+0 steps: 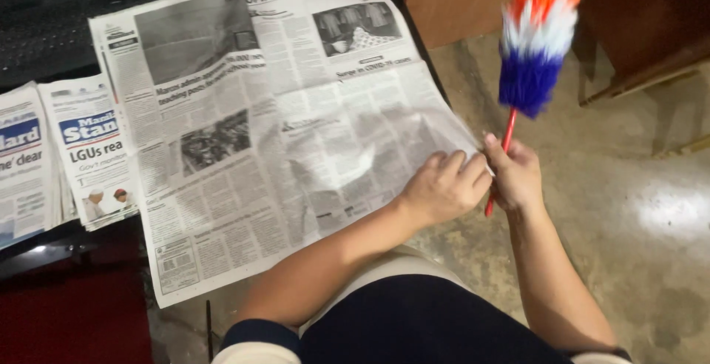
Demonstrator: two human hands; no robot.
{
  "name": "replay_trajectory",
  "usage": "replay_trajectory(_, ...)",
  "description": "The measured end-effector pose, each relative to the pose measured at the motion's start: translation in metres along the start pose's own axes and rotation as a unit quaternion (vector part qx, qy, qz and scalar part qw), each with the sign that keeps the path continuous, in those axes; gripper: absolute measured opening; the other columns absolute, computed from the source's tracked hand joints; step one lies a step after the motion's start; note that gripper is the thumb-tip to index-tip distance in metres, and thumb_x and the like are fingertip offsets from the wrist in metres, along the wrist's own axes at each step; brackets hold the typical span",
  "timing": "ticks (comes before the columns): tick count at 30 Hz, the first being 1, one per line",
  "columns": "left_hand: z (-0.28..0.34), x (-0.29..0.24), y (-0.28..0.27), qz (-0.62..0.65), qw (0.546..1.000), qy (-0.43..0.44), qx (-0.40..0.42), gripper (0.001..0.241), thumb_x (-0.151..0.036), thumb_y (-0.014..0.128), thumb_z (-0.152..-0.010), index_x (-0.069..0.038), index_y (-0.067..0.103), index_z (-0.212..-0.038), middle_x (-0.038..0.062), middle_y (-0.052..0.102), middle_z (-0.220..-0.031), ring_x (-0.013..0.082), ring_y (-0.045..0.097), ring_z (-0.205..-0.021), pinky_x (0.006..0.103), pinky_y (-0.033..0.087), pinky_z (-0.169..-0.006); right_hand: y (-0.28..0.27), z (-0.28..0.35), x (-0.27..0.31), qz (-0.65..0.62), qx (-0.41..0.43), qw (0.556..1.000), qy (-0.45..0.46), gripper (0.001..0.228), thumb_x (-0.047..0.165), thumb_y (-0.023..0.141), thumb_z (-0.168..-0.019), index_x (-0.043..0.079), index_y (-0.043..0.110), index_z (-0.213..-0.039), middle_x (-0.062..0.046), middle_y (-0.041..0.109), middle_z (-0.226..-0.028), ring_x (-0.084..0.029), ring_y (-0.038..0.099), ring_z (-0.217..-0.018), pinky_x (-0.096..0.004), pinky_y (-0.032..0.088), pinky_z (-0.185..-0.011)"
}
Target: Dusting newspaper pages with a feather duster.
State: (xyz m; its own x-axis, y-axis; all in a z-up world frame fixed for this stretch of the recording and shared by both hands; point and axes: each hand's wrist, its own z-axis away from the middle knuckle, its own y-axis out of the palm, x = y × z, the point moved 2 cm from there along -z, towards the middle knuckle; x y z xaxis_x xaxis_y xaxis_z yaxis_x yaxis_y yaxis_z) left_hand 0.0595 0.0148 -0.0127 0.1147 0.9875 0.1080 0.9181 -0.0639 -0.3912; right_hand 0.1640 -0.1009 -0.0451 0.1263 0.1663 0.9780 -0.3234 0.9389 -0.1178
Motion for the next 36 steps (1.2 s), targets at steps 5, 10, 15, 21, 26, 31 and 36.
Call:
replay_trajectory(5, 0.039, -0.013, 0.026, 0.016, 1.000, -0.014, 0.021, 0.017, -0.010, 0.053, -0.096, -0.013, 0.061, -0.082, 0.003, 0.052, -0.077, 0.0208, 0.057, -0.064, 0.0326, 0.046, -0.051, -0.003, 0.025, -0.013, -0.022, 0.037, 0.993, 0.106, 0.036, 0.035, 0.072, -0.099, 0.011, 0.058, -0.075, 0.003, 0.029, -0.047, -0.006, 0.027, -0.033, -0.021, 0.017, -0.029)
replay_trajectory(10, 0.050, -0.029, 0.018, 0.041, 0.997, 0.000, 0.059, 0.013, -0.011, 0.054, -0.095, -0.011, 0.066, -0.089, 0.009, 0.059, -0.086, 0.0253, 0.061, -0.075, 0.0353, 0.050, -0.057, -0.015, 0.030, -0.039, -0.076, 0.071, 0.987, 0.125, 0.015, 0.012, 0.068, -0.097, 0.002, 0.066, -0.087, 0.003, 0.033, -0.050, -0.002, 0.025, -0.036, -0.019, 0.025, -0.031)
replay_trajectory(15, 0.046, -0.028, 0.011, 0.047, 0.997, -0.012, 0.068, 0.008, -0.010, 0.059, -0.092, -0.013, 0.063, -0.085, 0.006, 0.057, -0.084, 0.0243, 0.060, -0.072, 0.0358, 0.048, -0.052, -0.032, 0.028, -0.032, -0.161, 0.140, 0.965, 0.151, 0.005, 0.005, 0.067, -0.094, 0.000, 0.065, -0.092, 0.004, 0.036, -0.055, 0.003, 0.027, -0.038, -0.012, 0.027, -0.033)
replay_trajectory(21, 0.054, -0.025, 0.029, 0.083, 0.986, -0.074, 0.122, 0.008, -0.023, 0.067, -0.085, -0.017, 0.065, -0.089, 0.001, 0.055, -0.083, 0.0198, 0.063, -0.067, 0.0313, 0.051, -0.049, -0.032, 0.021, -0.034, -0.141, 0.141, 0.972, 0.125, 0.003, 0.003, 0.070, -0.093, 0.000, 0.068, -0.093, 0.001, 0.044, -0.057, 0.001, 0.032, -0.040, -0.013, 0.032, -0.034)
replay_trajectory(26, 0.026, -0.005, 0.001, 0.231, 0.926, -0.173, 0.243, 0.022, -0.029, 0.074, -0.083, -0.013, 0.069, -0.098, 0.006, 0.064, -0.096, 0.0301, 0.072, -0.082, 0.0390, 0.061, -0.063, -0.035, 0.008, -0.039, -0.147, 0.141, 0.973, 0.109, 0.004, 0.003, 0.070, -0.094, 0.000, 0.067, -0.094, -0.002, 0.046, -0.058, 0.000, 0.032, -0.041, -0.013, 0.031, -0.035)
replay_trajectory(31, 0.039, 0.006, 0.017, 0.274, 0.897, -0.217, 0.270, 0.027, -0.033, 0.075, -0.085, -0.017, 0.069, -0.106, 0.002, 0.065, -0.105, 0.0283, 0.074, -0.094, 0.0384, 0.062, -0.075, -0.024, 0.003, -0.030, -0.147, 0.136, 0.975, 0.092, 0.017, 0.011, 0.079, -0.093, 0.003, 0.065, -0.086, -0.003, 0.046, -0.057, -0.003, 0.037, -0.043, -0.014, 0.035, -0.036)
replay_trajectory(36, 0.026, 0.018, 0.005, 0.308, 0.867, -0.281, 0.271, 0.026, -0.030, 0.078, -0.082, -0.022, 0.071, -0.106, 0.001, 0.067, -0.102, 0.0303, 0.074, -0.092, 0.0429, 0.062, -0.078, -0.008, 0.007, -0.018, -0.168, 0.131, 0.974, 0.078, 0.028, 0.023, 0.083, -0.092, 0.007, 0.063, -0.081, -0.002, 0.047, -0.056, -0.003, 0.037, -0.043, -0.015, 0.035, -0.034)
